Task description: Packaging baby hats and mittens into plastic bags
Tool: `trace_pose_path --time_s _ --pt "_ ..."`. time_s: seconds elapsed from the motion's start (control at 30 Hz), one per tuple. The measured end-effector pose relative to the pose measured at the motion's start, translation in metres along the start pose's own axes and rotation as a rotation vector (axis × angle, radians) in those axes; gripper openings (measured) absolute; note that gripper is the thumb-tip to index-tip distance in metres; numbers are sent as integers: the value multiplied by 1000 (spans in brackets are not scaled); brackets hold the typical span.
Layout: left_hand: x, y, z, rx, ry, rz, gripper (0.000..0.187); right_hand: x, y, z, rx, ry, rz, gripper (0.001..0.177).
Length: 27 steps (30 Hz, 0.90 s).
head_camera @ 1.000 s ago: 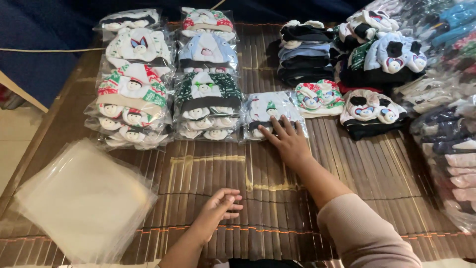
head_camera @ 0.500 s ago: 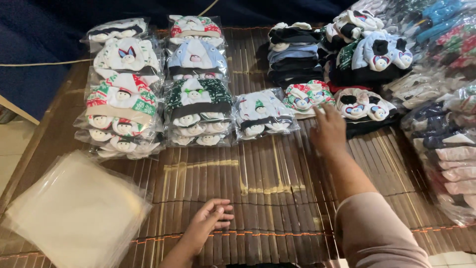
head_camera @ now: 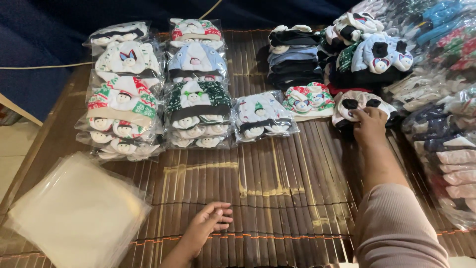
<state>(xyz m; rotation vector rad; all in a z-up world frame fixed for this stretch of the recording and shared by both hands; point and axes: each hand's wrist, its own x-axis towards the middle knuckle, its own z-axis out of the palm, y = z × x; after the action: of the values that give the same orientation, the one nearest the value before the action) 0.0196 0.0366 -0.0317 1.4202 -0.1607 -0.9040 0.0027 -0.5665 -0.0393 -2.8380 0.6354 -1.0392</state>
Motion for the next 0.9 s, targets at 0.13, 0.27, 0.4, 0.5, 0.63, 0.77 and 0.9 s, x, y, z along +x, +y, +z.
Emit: trace_pose_path --time_s 0.13,0.27,0.4,0.5,0.63,0.77,0.9 --pt "-2 2 1 13 -2 6 41 3 -3 -14 99 79 -47 46" --pt "4 -8 -3 -27 -8 14 40 7 -29 -54 105 216 -34 38" --pt "5 -12 -4 -28 -20 19 41 11 -64 -102 -38 176 42 39" --pt "-3 7 5 72 11 -11 42 4 -98 -138 -99 136 53 36" --pt "5 2 9 69 2 7 41 -18 -183 -198 -40 89 2 33" --pt "2 12 36 45 -24 -33 40 -78 -268 -198 124 -148 -136 44" --pt "9 -3 45 -226 -41 -108 59 -178 -327 -152 -19 -466 -372 37"
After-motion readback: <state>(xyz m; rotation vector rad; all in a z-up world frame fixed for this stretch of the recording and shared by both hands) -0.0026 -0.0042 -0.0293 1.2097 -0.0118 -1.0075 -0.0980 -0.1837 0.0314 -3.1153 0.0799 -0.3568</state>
